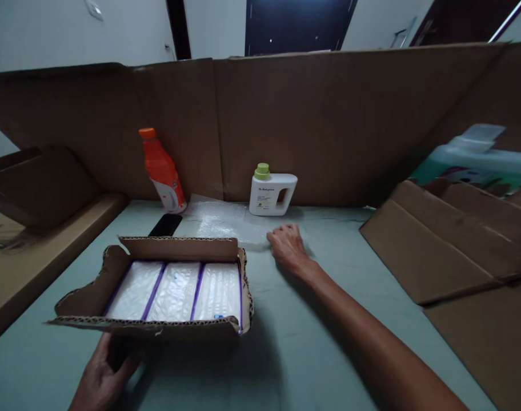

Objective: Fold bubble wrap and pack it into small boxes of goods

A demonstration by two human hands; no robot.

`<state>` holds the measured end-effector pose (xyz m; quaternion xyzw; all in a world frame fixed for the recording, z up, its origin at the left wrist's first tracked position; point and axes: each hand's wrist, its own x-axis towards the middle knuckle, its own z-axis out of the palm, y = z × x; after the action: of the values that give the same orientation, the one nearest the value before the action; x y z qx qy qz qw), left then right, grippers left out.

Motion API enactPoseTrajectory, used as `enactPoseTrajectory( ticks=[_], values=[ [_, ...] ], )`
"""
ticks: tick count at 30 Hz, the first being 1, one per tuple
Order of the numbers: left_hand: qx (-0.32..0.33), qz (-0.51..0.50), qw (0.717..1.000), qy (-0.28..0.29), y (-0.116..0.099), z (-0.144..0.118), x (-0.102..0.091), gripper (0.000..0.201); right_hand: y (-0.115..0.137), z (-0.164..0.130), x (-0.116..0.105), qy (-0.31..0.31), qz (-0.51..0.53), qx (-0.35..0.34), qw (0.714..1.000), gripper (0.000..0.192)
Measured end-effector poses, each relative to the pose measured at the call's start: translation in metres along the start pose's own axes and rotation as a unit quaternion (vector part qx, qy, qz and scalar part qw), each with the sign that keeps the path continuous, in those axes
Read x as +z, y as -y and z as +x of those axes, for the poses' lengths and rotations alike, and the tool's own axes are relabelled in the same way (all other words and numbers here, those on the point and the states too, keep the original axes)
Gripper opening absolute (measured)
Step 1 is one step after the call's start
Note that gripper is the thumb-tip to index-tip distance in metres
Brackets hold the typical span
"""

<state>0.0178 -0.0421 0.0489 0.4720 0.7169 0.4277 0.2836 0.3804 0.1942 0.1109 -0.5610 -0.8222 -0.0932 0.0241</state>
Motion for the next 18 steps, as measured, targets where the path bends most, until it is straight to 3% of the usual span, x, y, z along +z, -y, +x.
enactPoseTrajectory(
  ticks=[6, 7, 9, 11, 13, 16, 18],
  values=[
    [0.017, -0.003, 1.0, -0.008, 0.002, 0.002, -0.001, 0.067, -0.068, -0.157, -0.015, 0.042, -0.077, 0.0, 0.996, 0.019],
    [0.019, -0.005, 1.0, -0.001, 0.003, 0.003, -0.002, 0.068, -0.075, -0.175, -0.017, 0.036, -0.076, -0.002, 0.996, 0.016],
    [0.023, 0.005, 1.0, 0.011, 0.005, 0.007, -0.005, 0.069, -0.072, -0.195, -0.025, 0.024, -0.029, -0.013, 0.999, 0.029],
    [0.03, 0.016, 0.999, 0.019, 0.005, 0.01, -0.009, 0.065, -0.044, -0.191, -0.035, 0.026, 0.076, -0.027, 0.996, 0.044],
    [0.037, 0.026, 0.999, 0.02, 0.0, 0.012, -0.014, 0.061, 0.001, -0.174, -0.044, 0.047, 0.204, -0.043, 0.977, 0.055],
    [0.028, 0.048, 0.998, 0.033, -0.011, 0.013, -0.02, 0.056, 0.069, -0.145, -0.045, 0.059, 0.384, -0.079, 0.918, 0.075],
    [0.018, 0.049, 0.998, 0.045, -0.02, 0.017, -0.02, 0.054, 0.095, -0.131, -0.04, 0.05, 0.469, -0.064, 0.88, 0.072]
  ],
)
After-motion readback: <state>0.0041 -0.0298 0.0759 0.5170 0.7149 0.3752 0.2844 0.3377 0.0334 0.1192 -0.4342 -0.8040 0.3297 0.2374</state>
